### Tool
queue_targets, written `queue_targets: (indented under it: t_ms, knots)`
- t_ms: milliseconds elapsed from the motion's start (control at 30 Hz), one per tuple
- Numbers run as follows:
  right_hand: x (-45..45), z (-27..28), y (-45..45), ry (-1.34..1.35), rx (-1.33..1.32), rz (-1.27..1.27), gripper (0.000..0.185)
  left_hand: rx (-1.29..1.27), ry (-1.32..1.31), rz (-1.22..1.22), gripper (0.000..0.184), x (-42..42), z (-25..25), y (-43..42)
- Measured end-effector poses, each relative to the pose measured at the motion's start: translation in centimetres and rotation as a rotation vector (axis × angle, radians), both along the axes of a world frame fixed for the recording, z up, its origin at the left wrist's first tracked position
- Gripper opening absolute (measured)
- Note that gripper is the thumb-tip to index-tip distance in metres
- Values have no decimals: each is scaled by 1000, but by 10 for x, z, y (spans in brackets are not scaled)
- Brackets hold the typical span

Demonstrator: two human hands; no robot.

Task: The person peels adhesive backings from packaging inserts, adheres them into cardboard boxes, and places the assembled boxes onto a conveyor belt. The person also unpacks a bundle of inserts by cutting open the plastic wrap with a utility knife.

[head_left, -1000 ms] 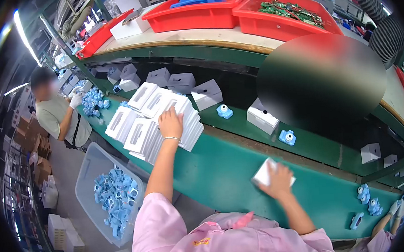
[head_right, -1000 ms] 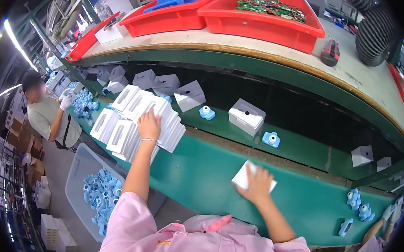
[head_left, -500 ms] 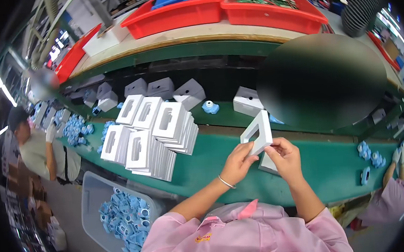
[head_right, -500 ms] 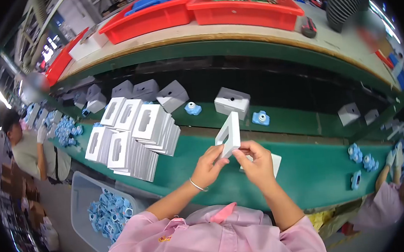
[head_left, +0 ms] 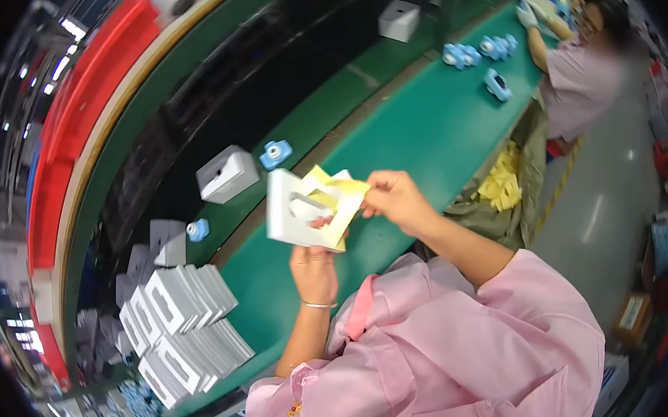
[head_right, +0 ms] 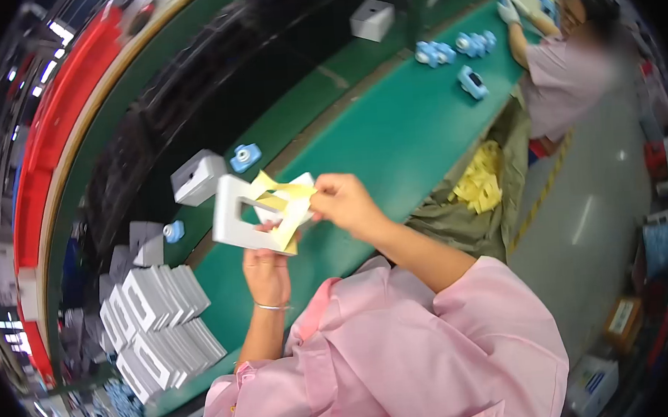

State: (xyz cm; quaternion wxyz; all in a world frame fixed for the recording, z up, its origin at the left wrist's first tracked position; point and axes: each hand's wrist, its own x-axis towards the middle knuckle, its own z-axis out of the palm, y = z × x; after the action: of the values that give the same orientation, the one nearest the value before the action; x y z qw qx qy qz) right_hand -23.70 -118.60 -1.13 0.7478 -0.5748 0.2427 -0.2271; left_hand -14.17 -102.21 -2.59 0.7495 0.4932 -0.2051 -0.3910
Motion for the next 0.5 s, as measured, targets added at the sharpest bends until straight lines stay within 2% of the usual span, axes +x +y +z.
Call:
queue_targets:
  t_ms: [67,133,167,233,300,367,467,500]
  knots:
    - [-33,-11,-25,27,207,-226,6,-144,128,177,45,-1,7,-19]
    - [-70,-18,-46,37,237,-387,6,-244,169,70,47,2,10,-32]
    - [-91,-24,-59,56,237,-446,6,-165,125,79,48,2,13,-37]
    - [-144,-40,-89,64,167,-734,6,-148,186,175,37,3,12,-46]
    - [-202,-53,-119,152,2,-1004,6,-100,215,133,35,1,5,-52]
    - [-250,-64,-135,343,-198,-1167,6,-48,188,191,32,10,6,-40]
    - [-296,-112,-167,898,-497,-1177,14,30,100,249,29,17,4,-34]
    - [-304,-135,-177,884,-496,-1144,14,70,47,245,28,20,-2,-33]
